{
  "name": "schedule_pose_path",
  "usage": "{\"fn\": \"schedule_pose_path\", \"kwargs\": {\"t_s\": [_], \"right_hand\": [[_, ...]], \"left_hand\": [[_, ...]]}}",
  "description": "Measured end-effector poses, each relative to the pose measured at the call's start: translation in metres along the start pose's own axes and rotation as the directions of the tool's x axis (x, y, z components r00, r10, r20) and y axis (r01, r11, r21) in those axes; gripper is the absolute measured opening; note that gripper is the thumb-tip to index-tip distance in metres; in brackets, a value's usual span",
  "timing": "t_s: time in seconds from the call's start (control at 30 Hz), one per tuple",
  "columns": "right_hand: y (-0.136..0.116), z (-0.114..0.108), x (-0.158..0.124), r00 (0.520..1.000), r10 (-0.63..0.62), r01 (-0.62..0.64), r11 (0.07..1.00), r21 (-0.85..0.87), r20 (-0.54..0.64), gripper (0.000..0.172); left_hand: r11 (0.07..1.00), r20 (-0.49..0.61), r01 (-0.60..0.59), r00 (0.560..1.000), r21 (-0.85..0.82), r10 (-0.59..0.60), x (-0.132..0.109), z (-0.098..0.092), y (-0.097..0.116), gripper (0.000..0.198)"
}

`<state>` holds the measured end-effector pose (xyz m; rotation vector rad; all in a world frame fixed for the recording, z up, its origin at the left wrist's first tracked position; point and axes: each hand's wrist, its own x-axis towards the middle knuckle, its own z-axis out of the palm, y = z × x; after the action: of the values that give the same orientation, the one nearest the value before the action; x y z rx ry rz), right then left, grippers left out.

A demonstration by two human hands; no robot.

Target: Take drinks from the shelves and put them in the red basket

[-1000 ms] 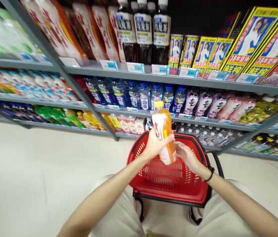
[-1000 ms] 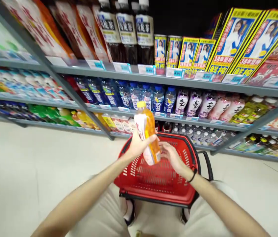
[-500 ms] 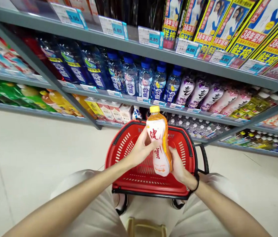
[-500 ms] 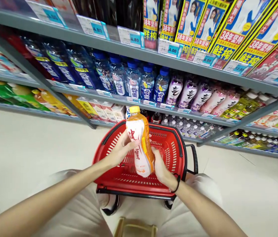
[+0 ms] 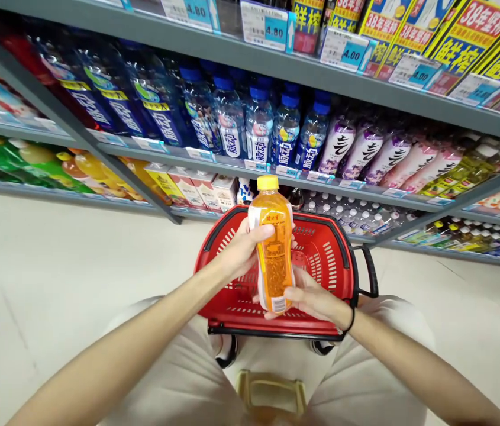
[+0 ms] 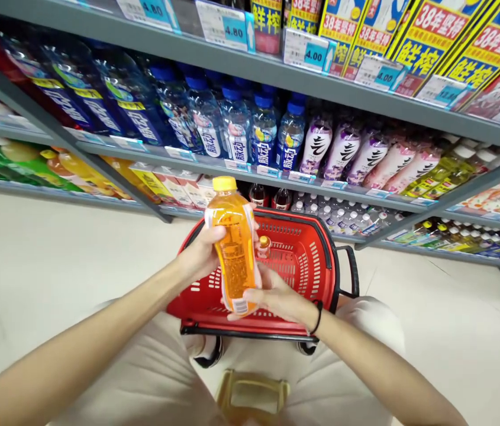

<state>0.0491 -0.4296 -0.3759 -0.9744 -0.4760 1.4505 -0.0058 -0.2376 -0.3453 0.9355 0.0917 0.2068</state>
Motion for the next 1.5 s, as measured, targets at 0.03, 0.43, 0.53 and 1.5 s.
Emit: {"fn": "schedule_pose_path", "kwargs": {"t_s": [0.03,0.43,0.53,1.5], "right_hand": [[-0.001,0.002,0.000,0.999,0.022,-0.022,1.000,0.003,0.040,0.075],[0.004,0.003,0.012,0.973,-0.015,-0.037,0.975,-0.219,-0.232,0.058],[0.006,0.001,0.010,0.974,0.030,-0.089,0.962,-0.260,-0.223,0.056],[0.006,0.001,-0.005,0.971,0.016,-0.030,0.998,0.055,0.240,0.053]], "left_hand": [[1.000,-0.001,-0.013,1.000,-0.002,0.013,0.001,-0.001,0.001,0.070],[0.804,0.054,-0.368,0.920,0.467,0.389,-0.002,-0.004,0.009,0.068],[0.755,0.078,-0.412,0.896,0.509,0.436,-0.002,-0.001,0.002,0.060],[0.987,-0.091,0.005,0.996,-0.158,-0.020,0.009,-0.010,0.006,0.075]]}}
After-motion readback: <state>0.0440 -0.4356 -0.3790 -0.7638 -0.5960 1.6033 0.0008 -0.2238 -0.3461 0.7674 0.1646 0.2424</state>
